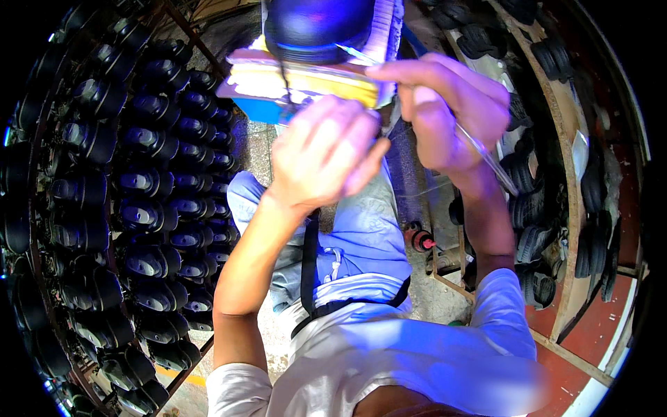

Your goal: The person operates an industrial sole-attaching machine by hand, placing a shoe upper onto a mold, applying a liquid or adhesive using a thin tube, and pressing the components together using the machinery. They repeat this process for several boots, retrieving them from a large rack and returning them after the process.

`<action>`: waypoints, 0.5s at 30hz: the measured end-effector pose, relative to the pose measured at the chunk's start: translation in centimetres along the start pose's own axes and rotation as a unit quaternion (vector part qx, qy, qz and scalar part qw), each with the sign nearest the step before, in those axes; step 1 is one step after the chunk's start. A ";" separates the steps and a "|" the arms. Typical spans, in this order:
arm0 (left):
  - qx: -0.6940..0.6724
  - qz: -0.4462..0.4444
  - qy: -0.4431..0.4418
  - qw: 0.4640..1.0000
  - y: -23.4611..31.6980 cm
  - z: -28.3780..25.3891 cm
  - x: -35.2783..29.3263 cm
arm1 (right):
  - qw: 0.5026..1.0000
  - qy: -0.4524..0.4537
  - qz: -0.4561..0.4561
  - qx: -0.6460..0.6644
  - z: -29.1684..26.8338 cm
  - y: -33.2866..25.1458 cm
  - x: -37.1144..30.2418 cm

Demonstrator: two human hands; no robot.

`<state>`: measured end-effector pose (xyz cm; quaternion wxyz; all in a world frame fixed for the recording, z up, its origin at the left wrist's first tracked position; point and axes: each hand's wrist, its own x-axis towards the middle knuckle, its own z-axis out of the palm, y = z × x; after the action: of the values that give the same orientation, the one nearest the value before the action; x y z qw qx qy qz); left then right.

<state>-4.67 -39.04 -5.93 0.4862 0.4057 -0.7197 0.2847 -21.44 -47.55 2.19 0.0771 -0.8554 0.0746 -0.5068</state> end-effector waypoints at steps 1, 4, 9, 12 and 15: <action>-0.010 -0.017 -0.001 1.000 -0.8 -0.7 0.1 | 1.000 0.010 0.002 0.009 0.9 0.7 0.0; 0.065 -0.054 0.034 0.996 -3.6 -2.1 -1.1 | 0.999 0.025 0.024 0.031 3.6 2.5 0.5; 0.002 -0.182 0.112 0.977 -9.2 -2.6 -1.4 | 0.995 0.094 -0.046 0.005 7.0 6.9 1.6; -0.012 -0.258 0.101 0.961 -12.0 -2.7 -1.8 | 0.992 0.106 -0.051 -0.037 7.3 9.8 1.1; 0.062 -0.293 0.036 0.953 -13.1 -2.6 -0.5 | 0.988 0.077 -0.039 -0.124 4.8 11.1 0.3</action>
<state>7.94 -43.46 -5.21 0.5478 0.6174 -0.5321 0.1886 -17.65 -58.17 -2.10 -0.0557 -0.8192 0.1094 -0.5603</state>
